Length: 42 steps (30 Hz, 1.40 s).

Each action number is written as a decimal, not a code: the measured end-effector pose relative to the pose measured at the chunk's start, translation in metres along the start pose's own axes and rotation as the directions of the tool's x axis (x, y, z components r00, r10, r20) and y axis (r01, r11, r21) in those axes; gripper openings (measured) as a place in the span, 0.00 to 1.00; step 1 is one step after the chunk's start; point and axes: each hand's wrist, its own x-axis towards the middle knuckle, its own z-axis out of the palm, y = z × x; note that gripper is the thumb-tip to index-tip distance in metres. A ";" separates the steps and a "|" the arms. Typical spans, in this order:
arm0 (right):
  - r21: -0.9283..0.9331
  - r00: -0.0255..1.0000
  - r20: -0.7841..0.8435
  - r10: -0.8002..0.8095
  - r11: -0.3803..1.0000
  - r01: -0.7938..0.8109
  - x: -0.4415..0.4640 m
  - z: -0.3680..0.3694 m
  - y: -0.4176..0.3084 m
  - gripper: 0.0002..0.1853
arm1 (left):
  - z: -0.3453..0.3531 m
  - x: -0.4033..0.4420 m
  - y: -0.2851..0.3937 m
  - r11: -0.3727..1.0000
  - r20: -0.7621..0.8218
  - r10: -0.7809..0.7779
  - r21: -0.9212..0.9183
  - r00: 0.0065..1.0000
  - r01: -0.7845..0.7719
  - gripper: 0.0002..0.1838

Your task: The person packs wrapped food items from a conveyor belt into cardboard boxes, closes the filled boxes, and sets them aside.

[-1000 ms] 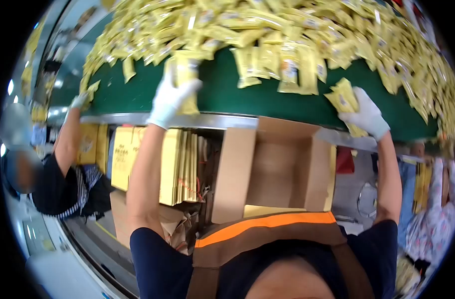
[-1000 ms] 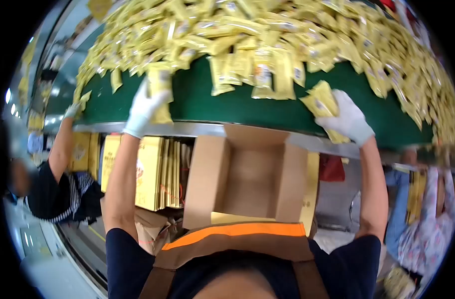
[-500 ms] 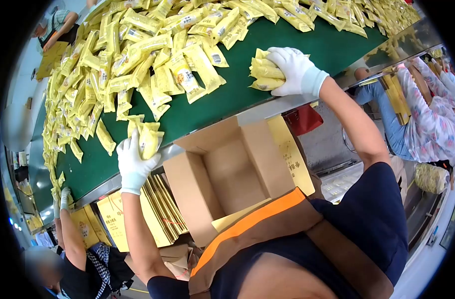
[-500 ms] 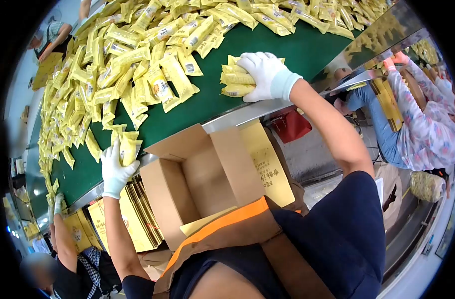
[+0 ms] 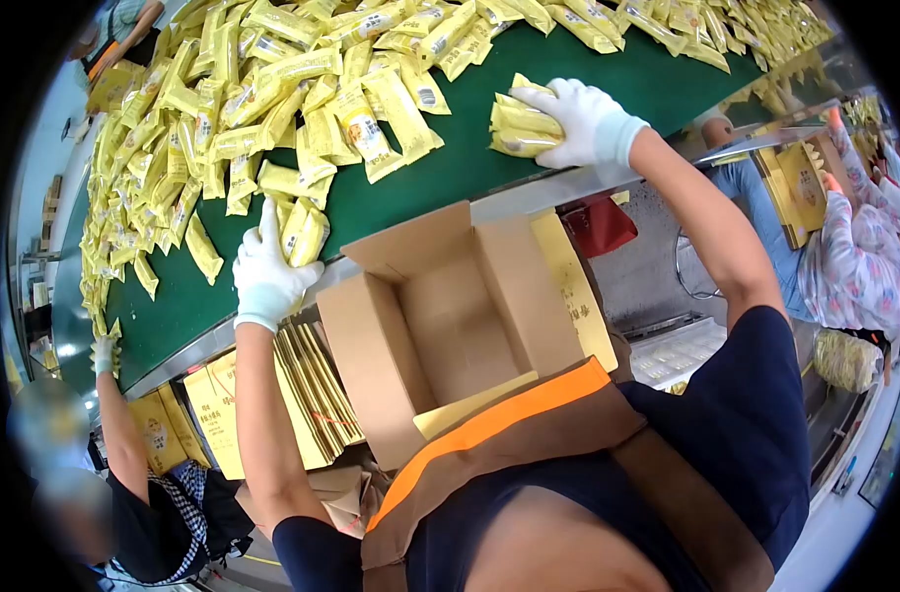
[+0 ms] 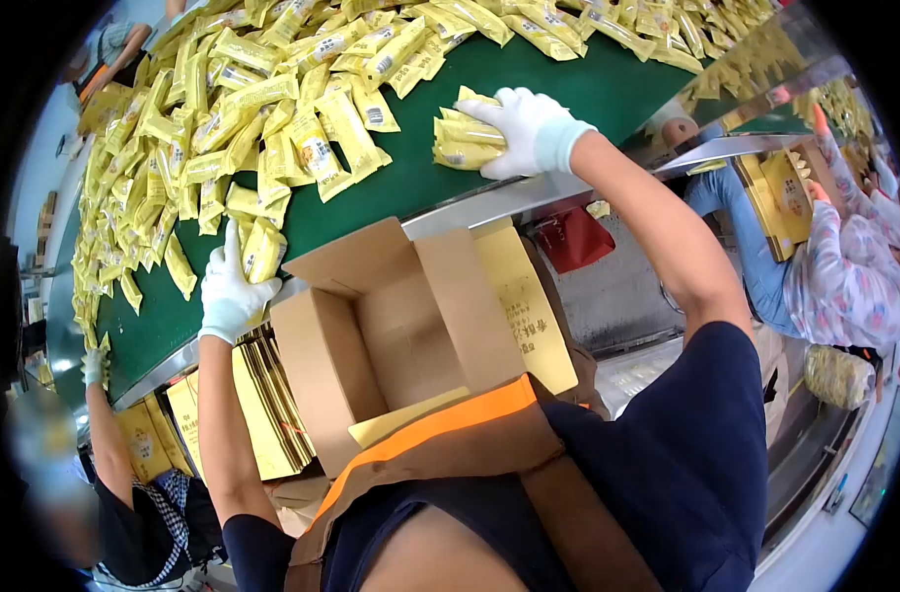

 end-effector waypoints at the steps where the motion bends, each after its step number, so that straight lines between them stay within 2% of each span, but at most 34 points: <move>1: 0.019 0.998 0.055 0.037 0.999 -0.038 0.001 -0.008 -0.007 0.47 | -0.001 -0.002 0.002 0.997 -0.007 -0.010 -0.076 1.000 0.009 0.64; 3: 0.249 0.996 -0.094 0.012 0.968 0.011 -0.009 -0.023 -0.016 0.47 | -0.004 -0.010 -0.004 0.988 -0.044 -0.034 -0.151 0.998 0.027 0.62; 4: 0.359 0.987 -0.162 0.001 0.932 0.059 -0.017 -0.034 -0.028 0.47 | -0.005 -0.016 -0.010 0.965 -0.099 -0.075 -0.257 0.992 0.047 0.62; 5: 0.439 0.946 -0.322 -0.034 0.880 0.181 -0.033 -0.048 -0.040 0.48 | -0.007 -0.028 -0.015 0.850 -0.106 -0.088 -0.526 0.990 0.019 0.60; 6: 0.547 0.931 -0.346 -0.116 0.781 0.301 -0.047 -0.063 -0.054 0.48 | -0.017 -0.041 -0.014 0.665 -0.117 -0.099 -0.747 0.988 -0.022 0.59; 7: 0.418 0.856 -0.405 -0.321 0.767 0.486 -0.063 -0.080 -0.076 0.45 | -0.030 -0.052 -0.011 0.426 -0.134 -0.108 -0.902 0.985 -0.076 0.57; 8: 0.130 0.799 -0.355 -0.485 0.821 0.556 -0.074 -0.089 -0.105 0.40 | -0.050 -0.067 -0.002 0.222 0.002 -0.059 -0.975 0.998 0.015 0.56; 9: 0.024 0.763 -0.217 -0.609 0.778 0.627 -0.079 -0.090 -0.134 0.36 | -0.066 -0.077 0.004 0.113 0.019 0.130 -0.994 0.991 0.004 0.57; 10: -0.041 0.707 -0.159 -0.689 0.720 0.693 -0.082 -0.069 -0.152 0.35 | -0.084 -0.083 0.020 0.183 -0.011 0.308 -0.980 0.951 -0.071 0.56; 11: -0.030 0.665 -0.063 -0.744 0.668 0.744 -0.082 -0.048 -0.169 0.35 | -0.087 -0.086 0.036 0.203 -0.013 0.424 -0.973 0.906 -0.109 0.56; 12: -0.040 0.644 0.068 -0.762 0.642 0.765 -0.081 -0.030 -0.185 0.31 | -0.089 -0.090 0.052 0.213 -0.015 0.533 -0.965 0.846 -0.151 0.55; 13: 0.031 0.594 0.301 -0.746 0.630 0.776 -0.077 -0.016 -0.204 0.30 | -0.081 -0.091 0.065 0.186 -0.010 0.581 -0.972 0.814 -0.144 0.54; 14: 0.095 0.581 0.332 -0.744 0.639 0.764 -0.074 0.026 -0.214 0.27 | -0.085 -0.087 0.076 0.360 0.081 0.620 -0.913 0.780 -0.192 0.55; 15: 0.210 0.545 0.506 -0.669 0.708 0.674 -0.078 0.013 -0.229 0.27 | -0.089 -0.082 0.087 0.518 0.180 0.635 -0.820 0.752 -0.242 0.56; 16: 0.291 0.588 0.573 -0.571 0.812 0.506 -0.078 0.071 -0.240 0.29 | -0.086 -0.079 0.100 0.698 0.258 0.608 -0.623 0.750 -0.352 0.57; 17: 0.315 0.677 0.611 -0.410 0.911 0.267 -0.083 0.082 -0.257 0.31 | -0.077 -0.076 0.114 0.817 0.331 0.559 -0.375 0.760 -0.438 0.57; 19: 0.350 0.751 0.527 -0.398 0.907 0.235 -0.093 0.089 -0.265 0.31 | -0.048 -0.077 0.138 0.811 0.335 0.566 -0.066 0.753 -0.581 0.55; 21: 0.265 0.791 0.484 -0.375 0.924 0.276 -0.102 0.095 -0.265 0.30 | -0.032 -0.075 0.153 0.789 0.313 0.569 0.053 0.761 -0.612 0.53; 22: 0.189 0.803 0.469 -0.367 0.930 0.315 -0.104 0.097 -0.263 0.30 | -0.027 -0.071 0.161 0.780 0.310 0.590 0.022 0.746 -0.626 0.53; 25: 0.265 0.775 0.379 -0.506 0.862 0.433 -0.119 0.097 -0.240 0.25 | 0.002 -0.072 0.173 0.752 0.276 0.648 -0.085 0.710 -0.653 0.52; 26: 0.262 0.704 0.474 -0.529 0.848 0.461 -0.123 0.085 -0.228 0.22 | 0.018 -0.075 0.179 0.770 0.308 0.620 -0.058 0.722 -0.636 0.52; 27: 0.271 0.727 0.409 -0.552 0.834 0.481 -0.133 0.078 -0.220 0.22 | 0.026 -0.076 0.188 0.783 0.335 0.593 -0.028 0.732 -0.622 0.52; 28: 0.214 0.687 0.371 -0.625 0.777 0.592 -0.140 0.063 -0.211 0.21 | 0.027 -0.076 0.194 0.787 0.427 0.542 0.044 0.724 -0.615 0.52; 29: 0.145 0.638 0.336 -0.693 0.707 0.692 -0.142 0.045 -0.203 0.21 | 0.033 -0.077 0.197 0.775 0.427 0.530 0.107 0.732 -0.623 0.51; 31: 0.265 0.520 0.526 -0.673 0.710 0.652 -0.127 0.004 -0.208 0.17 | 0.034 -0.078 0.205 0.778 0.461 0.490 0.152 0.740 -0.610 0.48; 32: 0.351 0.514 0.481 -0.710 0.693 0.630 -0.126 0.003 -0.208 0.14 | 0.036 -0.082 0.208 0.772 0.427 0.482 0.204 0.765 -0.601 0.44; 33: 0.354 0.465 0.540 -0.701 0.691 0.631 -0.122 0.024 -0.212 0.15 | 0.036 -0.088 0.212 0.759 0.371 0.494 0.257 0.786 -0.598 0.37; 35: 0.563 0.674 0.132 -0.727 0.614 0.552 -0.126 0.122 -0.210 0.17 | 0.024 -0.097 0.218 0.745 0.250 0.516 0.340 0.819 -0.574 0.27; 36: 0.572 0.714 0.271 -0.646 0.704 0.420 -0.124 0.140 -0.220 0.20 | 0.020 -0.092 0.221 0.787 0.344 0.481 0.236 0.806 -0.570 0.22; 37: 0.553 0.632 0.330 -0.701 0.686 0.473 -0.122 0.120 -0.217 0.20 | 0.063 -0.082 0.218 0.921 0.375 0.361 0.003 0.854 -0.391 0.23; 39: 0.521 0.295 0.685 -0.666 0.732 0.439 -0.102 0.019 -0.204 0.18 | 0.031 -0.066 0.192 0.848 0.502 0.525 -0.243 0.687 -0.470 0.24; 40: 0.722 0.295 0.500 -0.814 0.580 0.377 -0.085 0.003 -0.193 0.15 | 0.024 -0.055 0.187 0.823 0.539 0.562 -0.283 0.628 -0.494 0.25; 41: 0.871 0.316 0.279 -0.907 0.378 0.314 -0.067 -0.012 -0.179 0.12 | 0.016 -0.045 0.182 0.782 0.528 0.623 -0.406 0.577 -0.473 0.27; 42: 0.888 0.495 0.018 -0.869 0.241 0.391 -0.045 -0.040 -0.165 0.09 | 0.034 -0.036 0.166 0.591 0.351 0.791 -0.650 0.501 -0.478 0.28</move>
